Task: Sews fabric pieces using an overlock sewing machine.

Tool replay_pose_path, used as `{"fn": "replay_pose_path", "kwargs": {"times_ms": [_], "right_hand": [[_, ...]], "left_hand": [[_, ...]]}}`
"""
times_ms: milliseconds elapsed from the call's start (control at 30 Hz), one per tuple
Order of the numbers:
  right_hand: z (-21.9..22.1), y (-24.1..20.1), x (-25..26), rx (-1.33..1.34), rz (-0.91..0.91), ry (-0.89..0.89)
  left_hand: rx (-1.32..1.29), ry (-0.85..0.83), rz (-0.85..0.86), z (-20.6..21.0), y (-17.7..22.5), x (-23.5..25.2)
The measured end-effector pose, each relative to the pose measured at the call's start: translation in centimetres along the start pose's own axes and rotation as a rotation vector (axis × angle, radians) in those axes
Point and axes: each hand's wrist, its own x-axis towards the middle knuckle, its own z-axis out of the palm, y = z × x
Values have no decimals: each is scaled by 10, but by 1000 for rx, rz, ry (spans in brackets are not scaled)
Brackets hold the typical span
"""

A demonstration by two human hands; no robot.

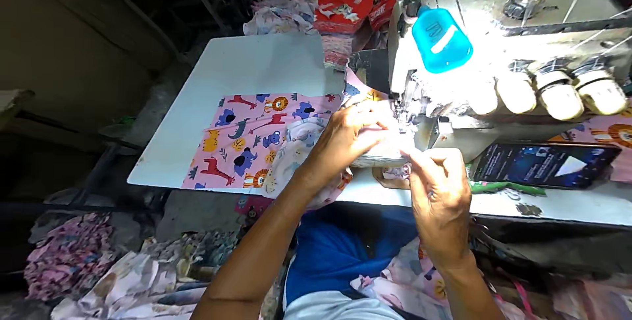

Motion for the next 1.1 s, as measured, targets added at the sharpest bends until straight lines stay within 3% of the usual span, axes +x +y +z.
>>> {"fn": "replay_pose_path", "kwargs": {"times_ms": [100, 200, 433, 600, 800, 900, 1000, 1100], "right_hand": [[-3, -4, 4, -195, -34, -33], [-4, -4, 0, -230, -32, -63], [5, -2, -20, -127, -15, -146], [17, -8, -26, 146, 13, -249], [26, -23, -21, 840, 199, -356], [26, -18, -19, 1109, 410, -144], [17, 0, -10, 1052, 568, 180], [15, 11, -9, 930, 543, 217]], "left_hand": [[3, -12, -9, -1, -17, 18], [64, 52, -82, 0, -22, 29], [155, 211, -429, 3, -18, 25], [46, 274, -590, -3, 1, 2], [-136, 315, -534, 8, 44, -68], [-12, 240, -480, 28, 48, -107], [344, 52, -528, 24, 20, -141], [516, -144, -551, -4, -31, -151]]}}
